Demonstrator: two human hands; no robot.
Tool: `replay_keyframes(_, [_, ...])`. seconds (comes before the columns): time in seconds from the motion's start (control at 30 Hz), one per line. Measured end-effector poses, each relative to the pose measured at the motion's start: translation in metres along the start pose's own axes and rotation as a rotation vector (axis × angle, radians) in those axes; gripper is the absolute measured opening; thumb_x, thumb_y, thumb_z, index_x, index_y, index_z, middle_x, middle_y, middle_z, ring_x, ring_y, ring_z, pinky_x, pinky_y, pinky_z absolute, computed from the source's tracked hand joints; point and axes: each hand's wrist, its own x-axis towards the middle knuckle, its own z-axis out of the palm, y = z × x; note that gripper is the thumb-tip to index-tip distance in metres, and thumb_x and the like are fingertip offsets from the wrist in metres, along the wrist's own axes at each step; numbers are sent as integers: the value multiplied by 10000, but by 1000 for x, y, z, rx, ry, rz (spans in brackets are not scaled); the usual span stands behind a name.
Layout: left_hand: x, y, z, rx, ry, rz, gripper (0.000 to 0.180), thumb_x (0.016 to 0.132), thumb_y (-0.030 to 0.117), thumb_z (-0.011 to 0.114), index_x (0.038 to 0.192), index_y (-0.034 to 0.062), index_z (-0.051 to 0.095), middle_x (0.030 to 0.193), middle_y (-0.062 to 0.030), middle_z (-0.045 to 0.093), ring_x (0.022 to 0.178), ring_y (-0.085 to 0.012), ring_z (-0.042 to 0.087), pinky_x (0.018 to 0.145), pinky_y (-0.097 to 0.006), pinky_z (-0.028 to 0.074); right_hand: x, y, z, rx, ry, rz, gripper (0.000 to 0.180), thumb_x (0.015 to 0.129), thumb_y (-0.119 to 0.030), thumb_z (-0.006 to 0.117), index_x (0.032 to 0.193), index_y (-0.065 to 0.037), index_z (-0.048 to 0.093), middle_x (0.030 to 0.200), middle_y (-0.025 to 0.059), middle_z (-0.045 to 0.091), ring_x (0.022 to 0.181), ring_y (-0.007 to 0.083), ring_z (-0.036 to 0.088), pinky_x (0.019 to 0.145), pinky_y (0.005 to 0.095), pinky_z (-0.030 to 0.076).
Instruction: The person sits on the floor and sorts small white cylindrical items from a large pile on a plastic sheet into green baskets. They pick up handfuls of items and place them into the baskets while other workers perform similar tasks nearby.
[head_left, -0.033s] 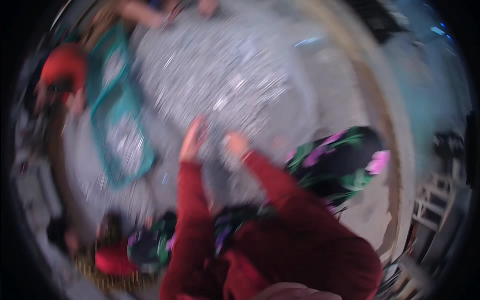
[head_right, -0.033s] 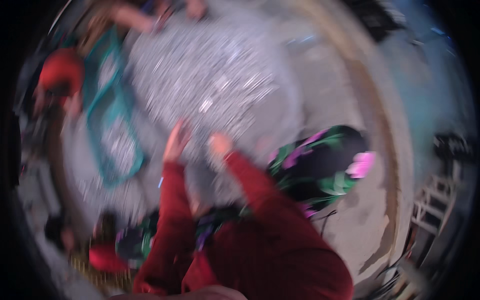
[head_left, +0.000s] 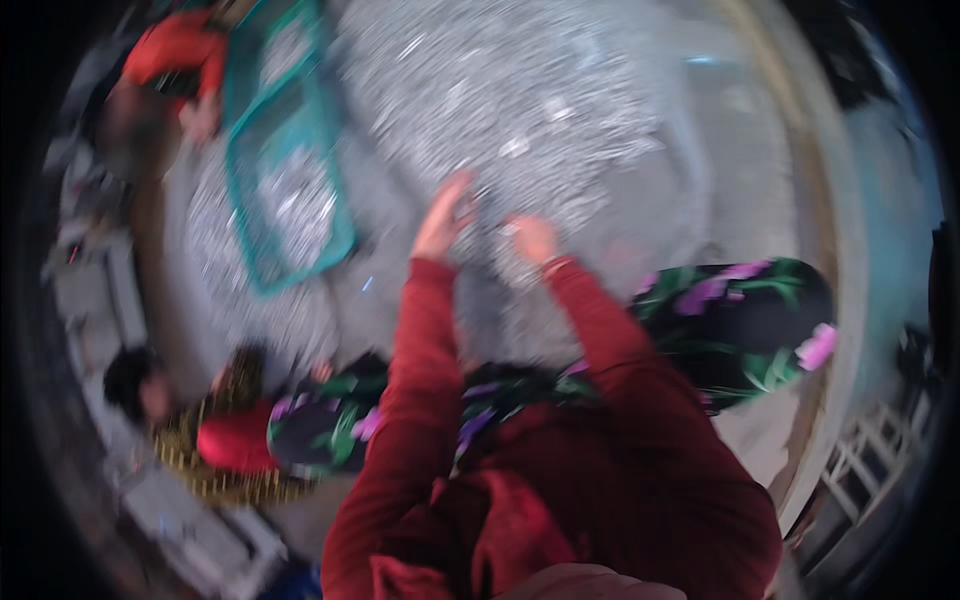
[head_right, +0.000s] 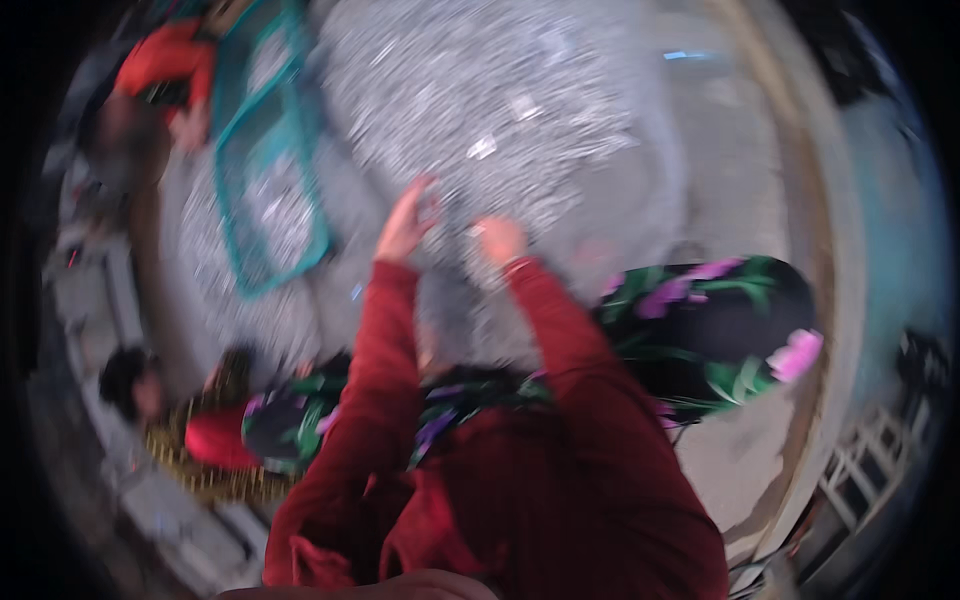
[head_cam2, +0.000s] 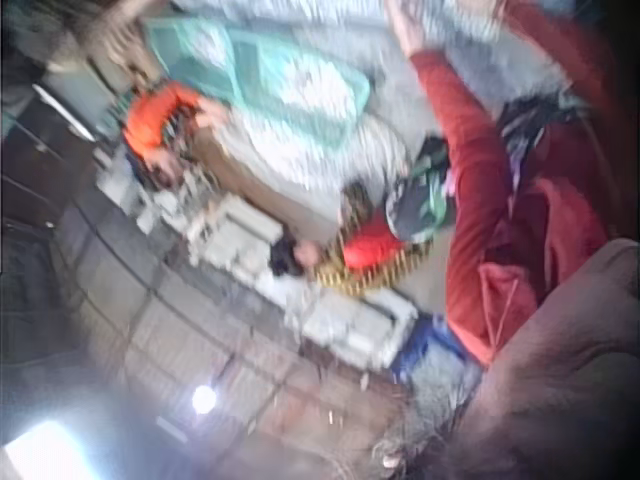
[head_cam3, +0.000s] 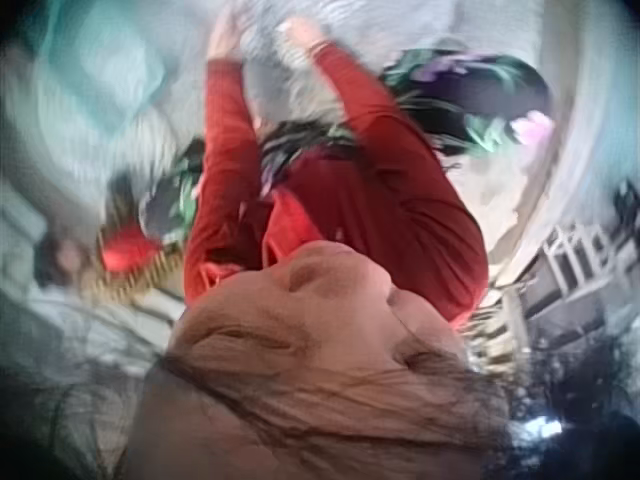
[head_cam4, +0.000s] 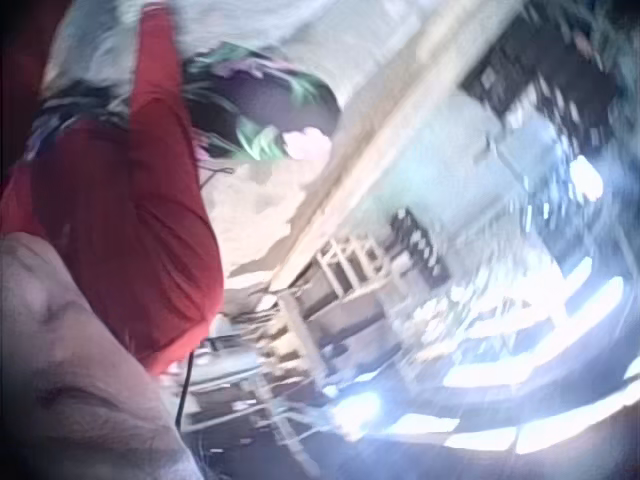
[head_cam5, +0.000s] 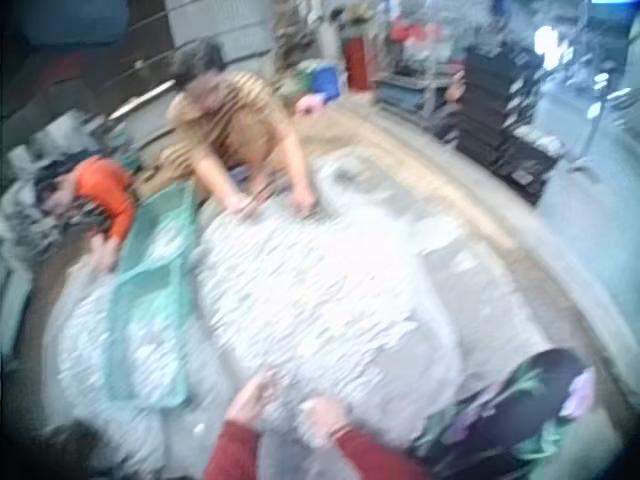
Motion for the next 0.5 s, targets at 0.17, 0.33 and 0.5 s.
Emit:
replay_keyframes(0.17, [35, -21, -14, 425, 200, -208, 423, 696, 209, 691, 1033, 64, 482, 746, -30, 495, 603, -118, 446, 511, -242, 344, 4, -5, -28, -74, -148, -96, 294, 728, -97, 509, 977, -210, 617, 825, 148, 626, 767, 319, 606, 675, 422, 477])
replay_keyframes(0.33, [50, -40, -12, 1047, 436, -54, 296, 730, 295, 655, 926, 79, 604, 890, -168, 608, 860, -296, 583, 750, -375, 449, 23, 10, -39, 134, 136, 165, 223, 720, -179, 617, 926, -93, 603, 741, 154, 618, 704, 287, 608, 644, 368, 472])
replay_keyframes(0.5, [77, -49, 5, 1533, 214, -86, 400, 728, 344, 652, 962, 23, 603, 955, -186, 603, 912, -301, 581, 771, -396, 462, 47, 43, -69, 488, 242, 349, 601, 673, -310, 690, 1055, 119, 514, 812, 140, 619, 724, 180, 571, 687, 284, 445])
